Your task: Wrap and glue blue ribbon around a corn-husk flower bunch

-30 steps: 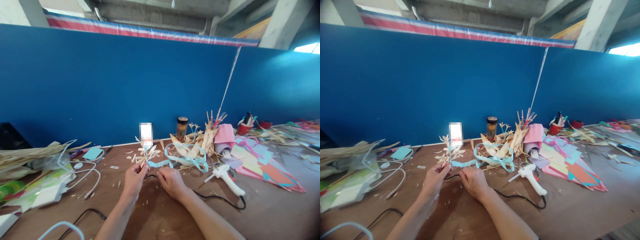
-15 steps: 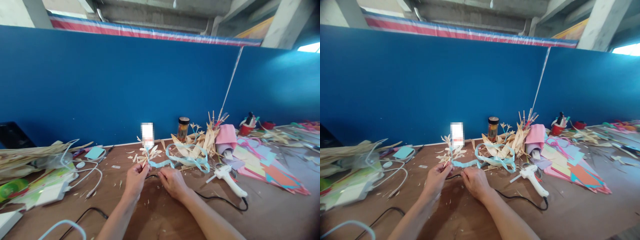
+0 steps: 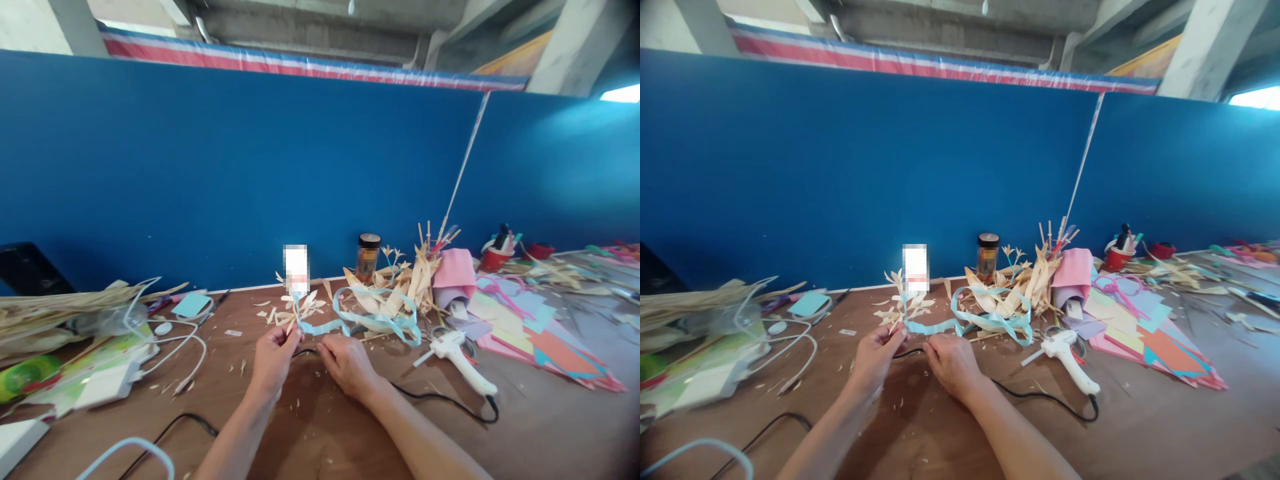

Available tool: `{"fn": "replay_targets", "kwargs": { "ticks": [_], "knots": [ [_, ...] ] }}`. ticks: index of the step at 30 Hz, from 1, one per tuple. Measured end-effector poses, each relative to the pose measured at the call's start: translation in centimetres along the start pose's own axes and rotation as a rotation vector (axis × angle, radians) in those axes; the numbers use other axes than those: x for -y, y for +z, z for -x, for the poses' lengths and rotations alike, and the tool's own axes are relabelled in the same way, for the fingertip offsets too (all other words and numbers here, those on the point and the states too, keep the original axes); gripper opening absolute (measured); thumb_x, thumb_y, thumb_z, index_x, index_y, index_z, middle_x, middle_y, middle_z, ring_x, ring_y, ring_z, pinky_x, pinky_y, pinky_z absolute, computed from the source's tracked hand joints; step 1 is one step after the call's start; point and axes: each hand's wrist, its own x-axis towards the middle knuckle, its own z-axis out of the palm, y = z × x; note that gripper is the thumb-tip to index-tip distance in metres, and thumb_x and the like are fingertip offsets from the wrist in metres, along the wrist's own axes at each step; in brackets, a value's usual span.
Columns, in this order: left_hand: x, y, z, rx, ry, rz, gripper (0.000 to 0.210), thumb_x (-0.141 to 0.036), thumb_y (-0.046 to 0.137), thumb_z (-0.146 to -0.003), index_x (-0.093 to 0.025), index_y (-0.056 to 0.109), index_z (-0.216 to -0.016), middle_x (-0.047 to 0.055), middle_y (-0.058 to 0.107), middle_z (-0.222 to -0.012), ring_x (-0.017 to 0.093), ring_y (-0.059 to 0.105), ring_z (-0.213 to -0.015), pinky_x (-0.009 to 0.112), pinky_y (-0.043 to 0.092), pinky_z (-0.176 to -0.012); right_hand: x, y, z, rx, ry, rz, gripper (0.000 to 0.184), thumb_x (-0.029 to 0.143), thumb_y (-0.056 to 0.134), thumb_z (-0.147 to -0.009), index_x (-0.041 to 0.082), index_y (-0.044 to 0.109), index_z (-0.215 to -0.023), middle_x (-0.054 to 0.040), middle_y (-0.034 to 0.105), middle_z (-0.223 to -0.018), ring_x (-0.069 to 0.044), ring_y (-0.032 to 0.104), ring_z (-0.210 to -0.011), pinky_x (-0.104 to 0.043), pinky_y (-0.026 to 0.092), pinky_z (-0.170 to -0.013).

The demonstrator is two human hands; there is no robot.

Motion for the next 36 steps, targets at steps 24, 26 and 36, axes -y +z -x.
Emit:
{"fn": "replay_targets", "kwargs": {
  "ticks": [24,26,36],
  "knots": [
    [-0.09,0.14,0.04,-0.007,-0.011,0.025,0.02,-0.031,0.066,-0.061,-0.012,0.062,-0.066,-0.001,0.056,-0.058,0.009,0.046,-0.055,0.021,0.039,-0.057,0.05,-0.07,-0.03,0.019,0.005,0.023,0.027,0.025,0.033,-0.088,0.018,0.046,-0.065,-0.0015,0.056,-0.064,-0.011,0.047,-0.06,-0.021,0.029,-0.058],
    [-0.1,0.16,0.05,-0.002,-0.014,0.031,0.021,-0.031,0.066,-0.061,-0.012,0.062,-0.067,0.0,0.057,-0.059,0.009,0.047,-0.055,0.021,0.04,-0.057,0.03,-0.05,-0.03,0.02,0.005,0.022,0.027,0.026,0.033,-0.088,0.018,0.046,-0.065,-0.0013,0.055,-0.064,-0.011,0.046,-0.06,-0.021,0.028,-0.057],
    [0.18,0.04,-0.09,-0.007,-0.014,0.046,0.022,-0.031,0.067,-0.06,-0.012,0.063,-0.069,0.0,0.057,-0.059,0.01,0.048,-0.056,0.021,0.04,-0.057,0.09,-0.06,0.01,0.012,0.004,0.008,0.027,0.026,0.033,-0.088,0.019,0.046,-0.065,-0.0014,0.055,-0.064,-0.012,0.047,-0.059,-0.021,0.028,-0.057]
  ]
}}
